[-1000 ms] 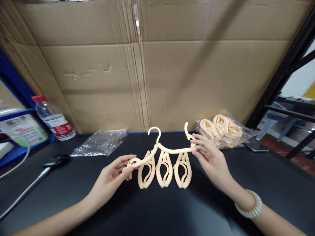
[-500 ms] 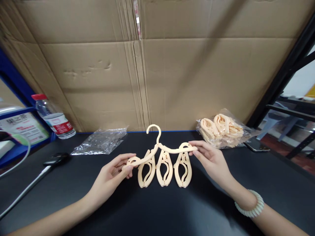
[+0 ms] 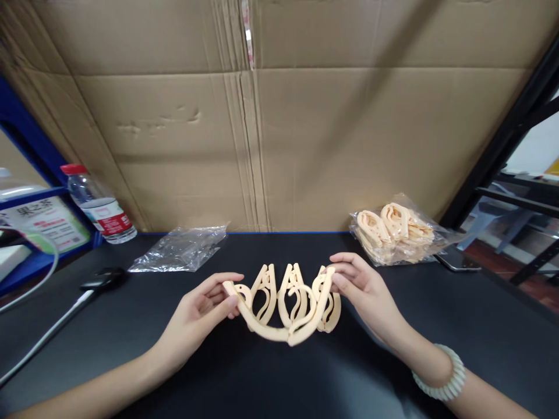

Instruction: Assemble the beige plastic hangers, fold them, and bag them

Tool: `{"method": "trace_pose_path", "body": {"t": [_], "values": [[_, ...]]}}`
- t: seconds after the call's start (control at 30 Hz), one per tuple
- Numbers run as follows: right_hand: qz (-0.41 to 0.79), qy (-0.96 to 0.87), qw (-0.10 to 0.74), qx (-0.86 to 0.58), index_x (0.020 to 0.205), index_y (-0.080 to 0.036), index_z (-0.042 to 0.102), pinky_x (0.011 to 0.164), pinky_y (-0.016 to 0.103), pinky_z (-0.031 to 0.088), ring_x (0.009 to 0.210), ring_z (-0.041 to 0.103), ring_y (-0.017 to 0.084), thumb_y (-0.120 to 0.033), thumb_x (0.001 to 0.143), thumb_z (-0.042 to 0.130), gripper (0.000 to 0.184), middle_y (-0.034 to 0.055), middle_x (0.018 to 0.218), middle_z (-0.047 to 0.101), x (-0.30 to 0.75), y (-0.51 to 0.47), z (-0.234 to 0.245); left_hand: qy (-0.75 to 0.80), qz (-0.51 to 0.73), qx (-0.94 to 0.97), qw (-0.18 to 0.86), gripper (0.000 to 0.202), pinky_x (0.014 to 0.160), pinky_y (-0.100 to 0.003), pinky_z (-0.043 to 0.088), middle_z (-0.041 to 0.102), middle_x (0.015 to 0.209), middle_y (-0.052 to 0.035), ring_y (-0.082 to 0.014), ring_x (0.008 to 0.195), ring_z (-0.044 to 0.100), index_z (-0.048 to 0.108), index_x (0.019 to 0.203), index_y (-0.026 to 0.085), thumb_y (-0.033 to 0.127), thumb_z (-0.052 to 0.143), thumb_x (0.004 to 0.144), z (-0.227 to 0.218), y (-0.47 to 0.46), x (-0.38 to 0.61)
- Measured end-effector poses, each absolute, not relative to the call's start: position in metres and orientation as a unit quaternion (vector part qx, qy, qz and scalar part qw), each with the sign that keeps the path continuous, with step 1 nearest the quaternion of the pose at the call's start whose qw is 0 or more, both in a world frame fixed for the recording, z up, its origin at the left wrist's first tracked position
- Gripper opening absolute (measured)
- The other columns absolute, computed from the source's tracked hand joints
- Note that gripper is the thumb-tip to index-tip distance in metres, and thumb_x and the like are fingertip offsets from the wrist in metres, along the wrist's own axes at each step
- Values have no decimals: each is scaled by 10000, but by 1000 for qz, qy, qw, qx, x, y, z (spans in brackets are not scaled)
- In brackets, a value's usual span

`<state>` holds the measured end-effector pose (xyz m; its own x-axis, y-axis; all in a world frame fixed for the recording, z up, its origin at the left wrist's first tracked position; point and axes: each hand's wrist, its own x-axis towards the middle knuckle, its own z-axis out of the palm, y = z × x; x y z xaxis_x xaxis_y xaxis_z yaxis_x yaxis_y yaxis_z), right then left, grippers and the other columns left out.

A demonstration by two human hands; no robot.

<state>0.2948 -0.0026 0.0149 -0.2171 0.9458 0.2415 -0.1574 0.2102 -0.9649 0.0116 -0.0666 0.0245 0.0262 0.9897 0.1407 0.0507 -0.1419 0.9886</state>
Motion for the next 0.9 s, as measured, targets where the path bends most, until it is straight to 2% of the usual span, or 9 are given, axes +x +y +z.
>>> {"method": "trace_pose_path", "body": {"t": [0.13, 0.23, 0.3, 0.43, 0.5, 0.6, 0.67, 0.77, 0.9], "values": [[570, -586, 482, -315, 852, -218, 536, 643, 224, 535, 710, 629, 118, -302, 778, 742, 235, -2, 807, 647, 282, -17, 16, 448, 499, 569, 476, 312, 630, -265, 525, 581, 695, 7, -129, 634, 577, 586, 1076, 161, 316, 668, 819, 26, -74, 22], [557, -659, 409, -298, 790, -194, 584, 639, 212, 517, 689, 609, 110, -301, 836, 681, 152, 3, 762, 631, 279, -25, 18, 442, 489, 583, 475, 298, 625, -264, 530, 576, 714, 3, -128, 636, 574, 582, 1085, 166, 310, 650, 833, 25, -78, 25], [544, -707, 356, -279, 871, -203, 653, 735, 254, 533, 789, 634, 139, -307, 876, 628, 107, 33, 858, 661, 278, -31, 22, 441, 489, 587, 472, 295, 628, -261, 534, 584, 737, -4, -134, 659, 583, 575, 1097, 175, 309, 640, 842, 24, -78, 26], [539, -765, 270, -227, 1165, -304, 649, 862, 333, 536, 979, 640, 189, -316, 930, 540, 260, 58, 1151, 646, 280, -41, 29, 442, 484, 595, 465, 303, 641, -258, 549, 595, 765, -11, -140, 686, 593, 573, 1111, 189, 304, 645, 841, 24, -80, 27], [539, -781, 233, -214, 1270, -349, 585, 891, 350, 538, 1063, 623, 204, -322, 931, 539, 343, 54, 1308, 570, 281, -45, 32, 443, 475, 607, 458, 303, 648, -255, 551, 604, 777, -13, -143, 700, 600, 581, 1117, 194, 298, 648, 840, 25, -82, 29], [524, -803, 193, -210, 1359, -362, 496, 1011, 365, 470, 1289, 475, 232, -304, 928, 551, 438, 42, 1480, 401, 282, -50, 35, 438, 468, 622, 450, 318, 682, -258, 547, 634, 815, -20, -152, 745, 619, 578, 1153, 209, 294, 638, 852, 26, -85, 31], [530, -802, 185, -204, 1385, -372, 456, 1049, 357, 434, 1351, 398, 227, -281, 935, 543, 467, 32, 1520, 337, 281, -51, 35, 434, 465, 621, 458, 335, 731, -273, 546, 655, 853, -26, -163, 798, 634, 566, 1177, 218, 292, 634, 858, 27, -85, 32], [563, -781, 194, -189, 1398, -412, 415, 1074, 349, 407, 1368, 374, 206, -260, 943, 533, 494, 7, 1542, 287, 280, -52, 32, 435, 461, 610, 475, 322, 794, -288, 542, 675, 965, -52, -187, 909, 638, 577, 1150, 212, 279, 653, 845, 27, -83, 32], [564, -778, 194, -199, 1394, -420, 410, 1102, 354, 368, 1387, 339, 195, -269, 935, 552, 503, -1, 1520, 326, 283, -49, 28, 435, 461, 587, 503, 265, 778, -276, 536, 685, 951, -52, -176, 875, 641, 604, 1077, 191, 286, 669, 838, 25, -80, 31]]}}
